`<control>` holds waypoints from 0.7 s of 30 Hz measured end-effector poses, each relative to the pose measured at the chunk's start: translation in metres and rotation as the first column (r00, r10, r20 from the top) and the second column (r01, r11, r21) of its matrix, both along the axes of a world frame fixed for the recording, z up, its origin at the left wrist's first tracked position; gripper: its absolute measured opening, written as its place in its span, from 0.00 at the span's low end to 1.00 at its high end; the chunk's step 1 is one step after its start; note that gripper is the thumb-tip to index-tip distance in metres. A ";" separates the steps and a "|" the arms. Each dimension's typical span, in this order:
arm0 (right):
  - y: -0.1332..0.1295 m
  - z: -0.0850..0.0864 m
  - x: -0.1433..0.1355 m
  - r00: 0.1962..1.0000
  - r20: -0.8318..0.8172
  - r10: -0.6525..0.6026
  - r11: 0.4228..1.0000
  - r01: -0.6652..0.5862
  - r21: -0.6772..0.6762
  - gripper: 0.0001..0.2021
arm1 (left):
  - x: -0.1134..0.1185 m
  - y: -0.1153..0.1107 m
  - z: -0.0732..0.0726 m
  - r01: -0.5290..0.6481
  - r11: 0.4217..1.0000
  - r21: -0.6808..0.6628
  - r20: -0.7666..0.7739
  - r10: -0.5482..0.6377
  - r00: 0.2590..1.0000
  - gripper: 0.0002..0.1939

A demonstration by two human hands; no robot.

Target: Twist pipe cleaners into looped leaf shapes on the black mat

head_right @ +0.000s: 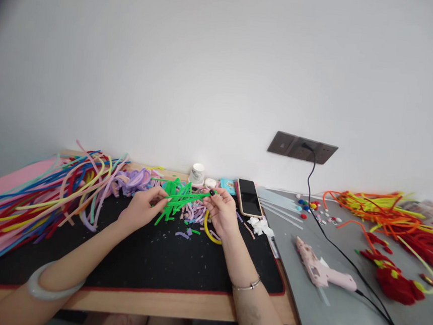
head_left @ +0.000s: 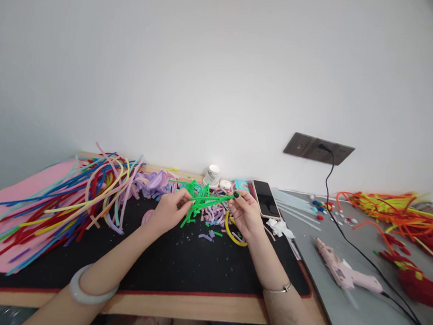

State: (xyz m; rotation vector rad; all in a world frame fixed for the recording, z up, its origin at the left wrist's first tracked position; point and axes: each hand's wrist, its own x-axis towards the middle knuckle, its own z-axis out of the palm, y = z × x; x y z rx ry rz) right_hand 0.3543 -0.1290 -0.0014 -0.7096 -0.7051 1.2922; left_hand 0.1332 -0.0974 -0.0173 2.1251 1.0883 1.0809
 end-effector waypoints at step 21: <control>0.002 -0.002 0.009 0.989 0.143 -0.028 0.998 0.035 -0.047 0.11 | -0.003 0.001 0.009 0.316 0.834 -0.452 0.541 -0.026 0.840 0.13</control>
